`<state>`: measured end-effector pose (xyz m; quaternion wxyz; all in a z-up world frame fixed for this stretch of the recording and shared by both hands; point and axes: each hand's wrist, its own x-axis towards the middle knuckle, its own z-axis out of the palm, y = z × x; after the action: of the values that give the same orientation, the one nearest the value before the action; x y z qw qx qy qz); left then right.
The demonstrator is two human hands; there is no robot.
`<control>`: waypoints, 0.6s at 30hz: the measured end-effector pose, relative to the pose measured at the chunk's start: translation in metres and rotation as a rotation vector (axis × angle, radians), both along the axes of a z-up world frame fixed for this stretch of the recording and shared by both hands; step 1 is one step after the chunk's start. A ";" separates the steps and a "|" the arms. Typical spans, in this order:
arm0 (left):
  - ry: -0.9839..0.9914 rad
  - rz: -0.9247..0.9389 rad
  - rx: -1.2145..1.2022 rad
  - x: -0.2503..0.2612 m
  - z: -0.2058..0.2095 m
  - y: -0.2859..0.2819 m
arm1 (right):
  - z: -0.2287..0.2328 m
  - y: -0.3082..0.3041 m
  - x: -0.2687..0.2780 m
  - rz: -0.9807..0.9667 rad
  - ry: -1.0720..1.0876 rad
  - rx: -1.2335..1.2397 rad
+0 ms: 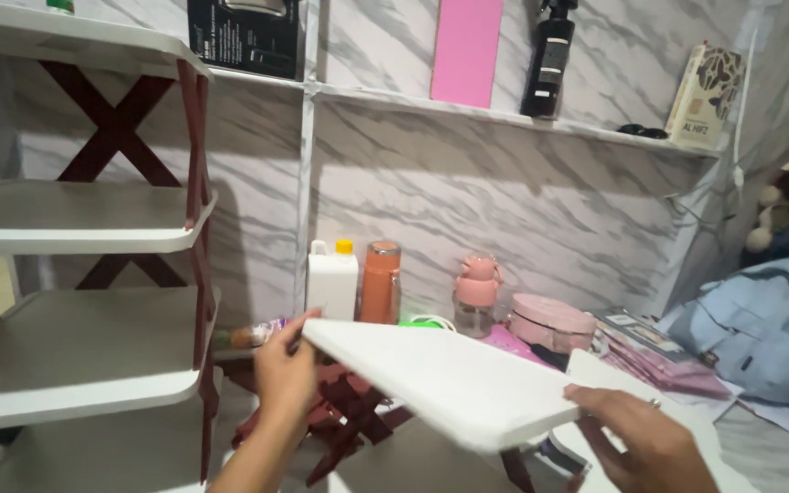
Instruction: The person assembles a small white shelf by hand, inserting maroon X-shaped supports into slots on the underside of a white shelf panel and pressing them into place. The person handles multiple support pieces and one shelf panel, aligning and seating each support without using tools.
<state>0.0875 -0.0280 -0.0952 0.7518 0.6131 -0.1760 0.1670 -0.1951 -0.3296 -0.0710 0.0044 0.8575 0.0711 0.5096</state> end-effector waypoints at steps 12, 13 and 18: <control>-0.444 0.159 0.309 -0.136 -0.002 -0.005 | -0.019 0.044 -0.021 0.002 -0.034 0.051; -0.591 0.091 0.410 -0.158 0.005 -0.009 | -0.019 0.045 -0.023 -0.020 0.003 0.127; -1.017 0.010 0.721 -0.247 0.030 -0.056 | -0.017 0.050 -0.038 0.033 0.126 0.366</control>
<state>-0.1592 -0.0838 -0.0650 0.3190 0.6728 -0.5543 0.3719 -0.2328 -0.2800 -0.0880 -0.1644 0.8729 -0.0082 0.4592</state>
